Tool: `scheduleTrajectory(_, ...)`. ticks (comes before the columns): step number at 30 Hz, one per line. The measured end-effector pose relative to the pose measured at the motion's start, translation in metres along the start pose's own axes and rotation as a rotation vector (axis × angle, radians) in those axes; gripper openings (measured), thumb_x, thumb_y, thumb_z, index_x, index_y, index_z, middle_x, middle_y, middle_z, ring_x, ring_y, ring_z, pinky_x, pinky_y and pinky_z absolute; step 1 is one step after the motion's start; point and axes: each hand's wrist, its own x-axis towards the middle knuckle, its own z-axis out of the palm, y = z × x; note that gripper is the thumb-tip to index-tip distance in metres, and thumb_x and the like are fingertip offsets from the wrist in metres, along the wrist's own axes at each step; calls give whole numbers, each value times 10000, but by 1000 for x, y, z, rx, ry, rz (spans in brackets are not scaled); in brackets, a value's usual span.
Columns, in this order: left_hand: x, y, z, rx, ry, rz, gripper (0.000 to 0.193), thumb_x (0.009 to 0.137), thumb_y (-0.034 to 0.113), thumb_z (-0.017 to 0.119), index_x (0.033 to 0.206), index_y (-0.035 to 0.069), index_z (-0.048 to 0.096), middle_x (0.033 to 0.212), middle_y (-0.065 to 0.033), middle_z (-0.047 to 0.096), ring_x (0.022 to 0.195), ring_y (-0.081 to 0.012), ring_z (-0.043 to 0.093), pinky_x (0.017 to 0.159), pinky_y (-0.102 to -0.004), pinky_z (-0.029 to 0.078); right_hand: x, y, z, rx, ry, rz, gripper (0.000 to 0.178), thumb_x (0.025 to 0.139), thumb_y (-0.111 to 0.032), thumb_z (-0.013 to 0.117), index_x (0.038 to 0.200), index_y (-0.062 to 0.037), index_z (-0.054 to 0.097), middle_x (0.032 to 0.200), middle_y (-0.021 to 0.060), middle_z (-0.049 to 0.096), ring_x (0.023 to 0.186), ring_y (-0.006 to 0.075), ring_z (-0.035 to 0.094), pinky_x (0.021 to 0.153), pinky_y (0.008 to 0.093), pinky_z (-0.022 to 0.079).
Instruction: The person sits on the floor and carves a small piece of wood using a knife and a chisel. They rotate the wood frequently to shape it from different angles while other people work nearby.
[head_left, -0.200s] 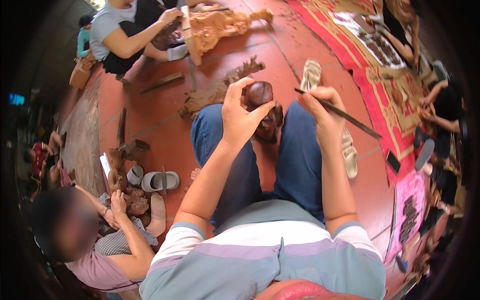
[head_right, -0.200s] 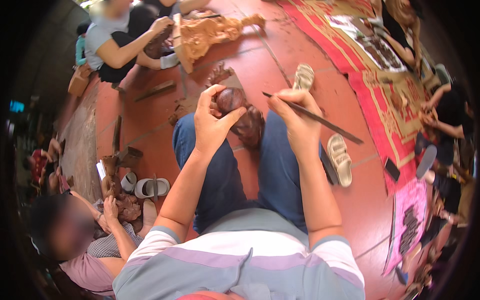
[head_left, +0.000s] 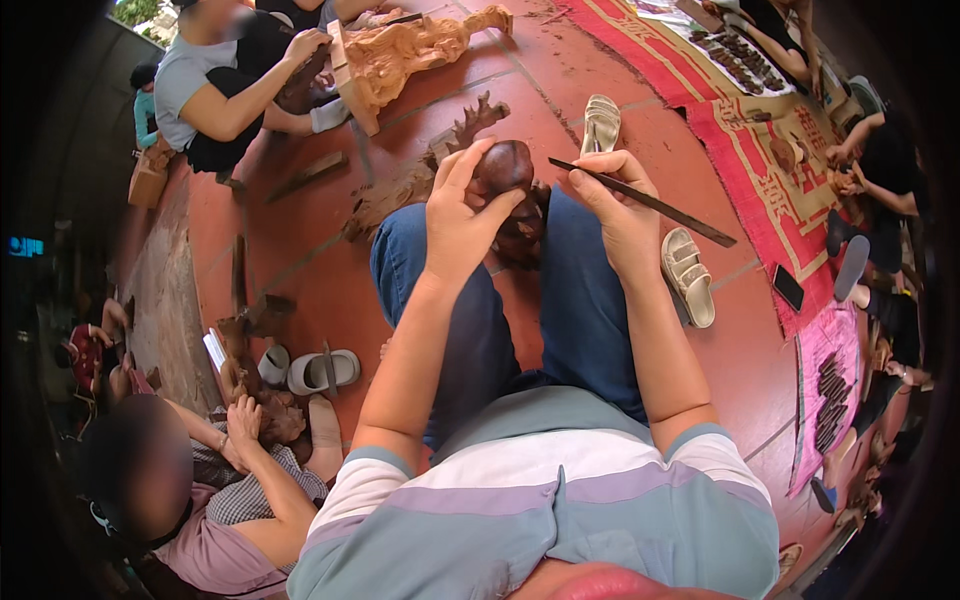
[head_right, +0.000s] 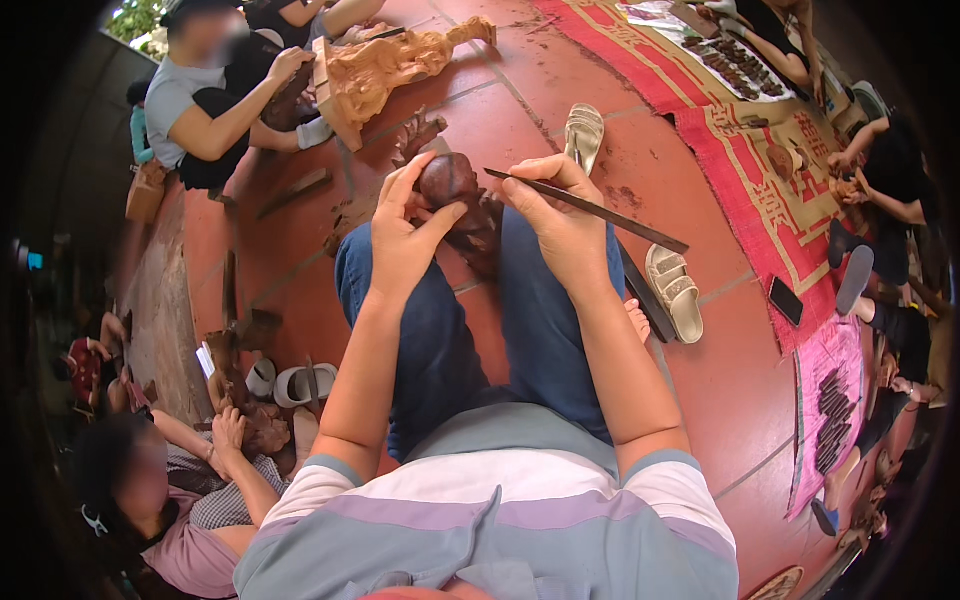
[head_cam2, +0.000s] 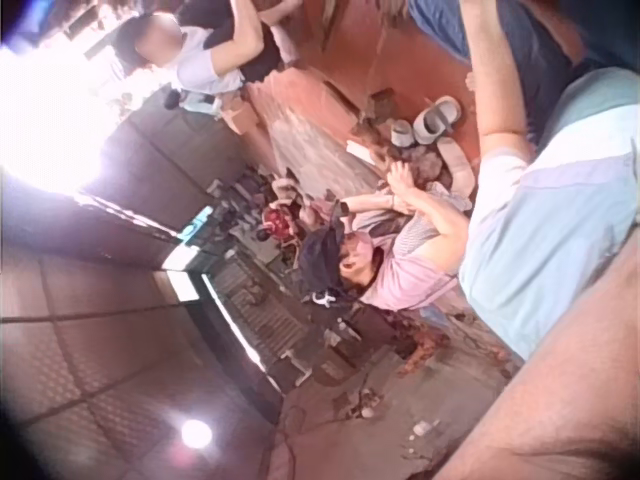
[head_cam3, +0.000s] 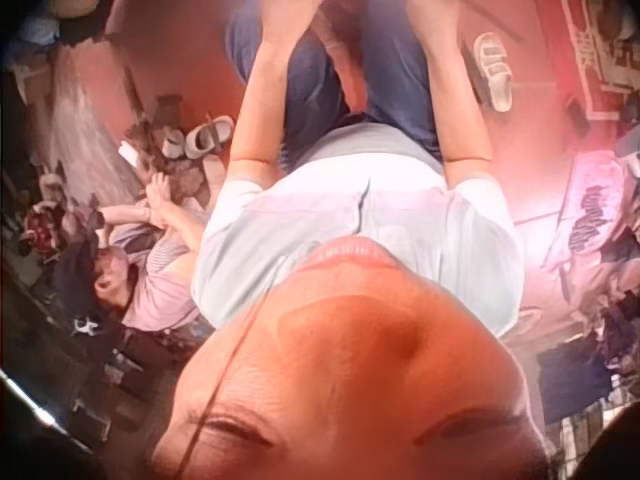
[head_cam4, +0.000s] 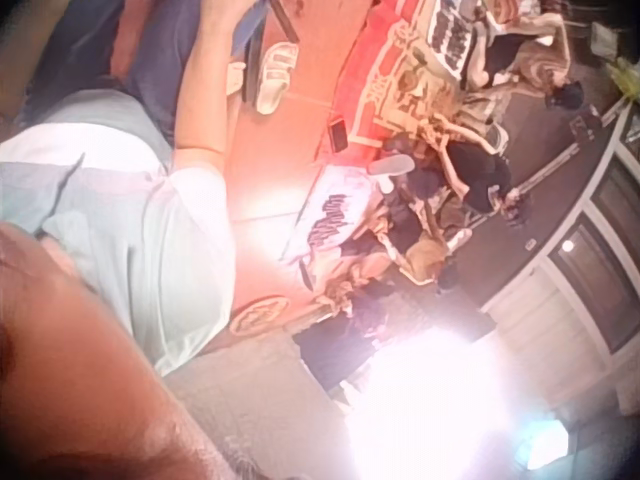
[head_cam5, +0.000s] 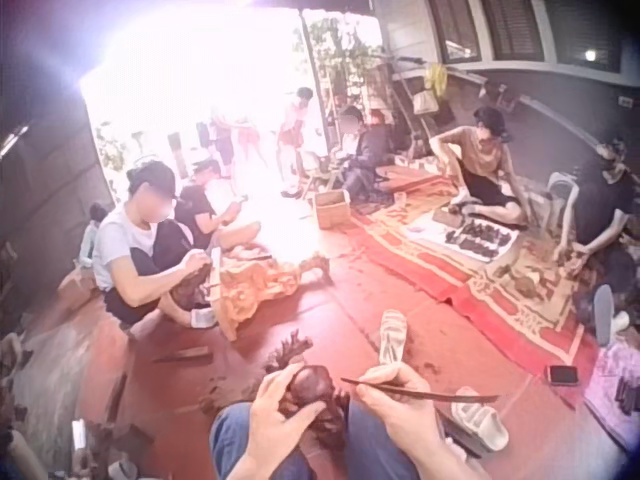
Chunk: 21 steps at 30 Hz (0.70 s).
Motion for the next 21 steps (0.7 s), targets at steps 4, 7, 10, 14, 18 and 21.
scheduleTrajectory(4, 0, -7, -14, -163, -126, -65, 621, 763, -69, 629, 1349, 48, 461, 1062, -16, 555, 781, -73, 535, 708, -197, 468, 5, -1, -5, -77, -20, 66, 94, 829, 22, 651, 901, -4, 598, 915, 87, 644, 860, 139, 641, 779, 251, 515)
scheduleTrajectory(7, -4, -12, -21, -125, -172, -89, 609, 800, -46, 603, 1375, 60, 433, 895, 5, 586, 744, -42, 506, 686, -168, 421, 3, 2, -12, -78, 0, 23, 101, 825, 15, 659, 913, 3, 611, 897, 85, 657, 837, 119, 630, 781, 235, 505)
scheduleTrajectory(10, 3, -10, -26, -211, -251, -97, 601, 811, -26, 614, 1377, 70, 435, 872, 18, 586, 705, -22, 466, 650, -159, 384, 7, 5, -17, -55, -17, 29, 110, 815, 19, 670, 913, 5, 622, 923, 84, 658, 871, 122, 625, 790, 235, 500)
scheduleTrajectory(14, 10, -5, -22, -159, -263, -57, 632, 763, -35, 664, 1353, 61, 457, 1074, -18, 590, 719, -49, 518, 632, -187, 426, 12, 0, -20, -207, -115, -15, 103, 795, 24, 686, 883, -6, 642, 968, 107, 659, 960, 153, 617, 823, 256, 492)
scheduleTrajectory(18, 17, 2, -20, -101, -321, -60, 738, 716, -38, 721, 1379, 75, 416, 1132, -33, 570, 666, -11, 477, 561, -163, 407, 12, 6, -16, -423, -292, -167, 124, 763, 27, 707, 870, -20, 665, 1037, 141, 651, 1029, 186, 603, 858, 286, 479)
scheduleTrajectory(21, 18, -1, -16, -239, -400, -140, 789, 695, -25, 734, 1377, 84, 354, 1106, -46, 573, 608, -5, 493, 515, -167, 398, 17, 7, -4, -381, -374, -107, 124, 767, 64, 690, 866, -3, 659, 1099, 156, 632, 1028, 223, 615, 837, 286, 492)
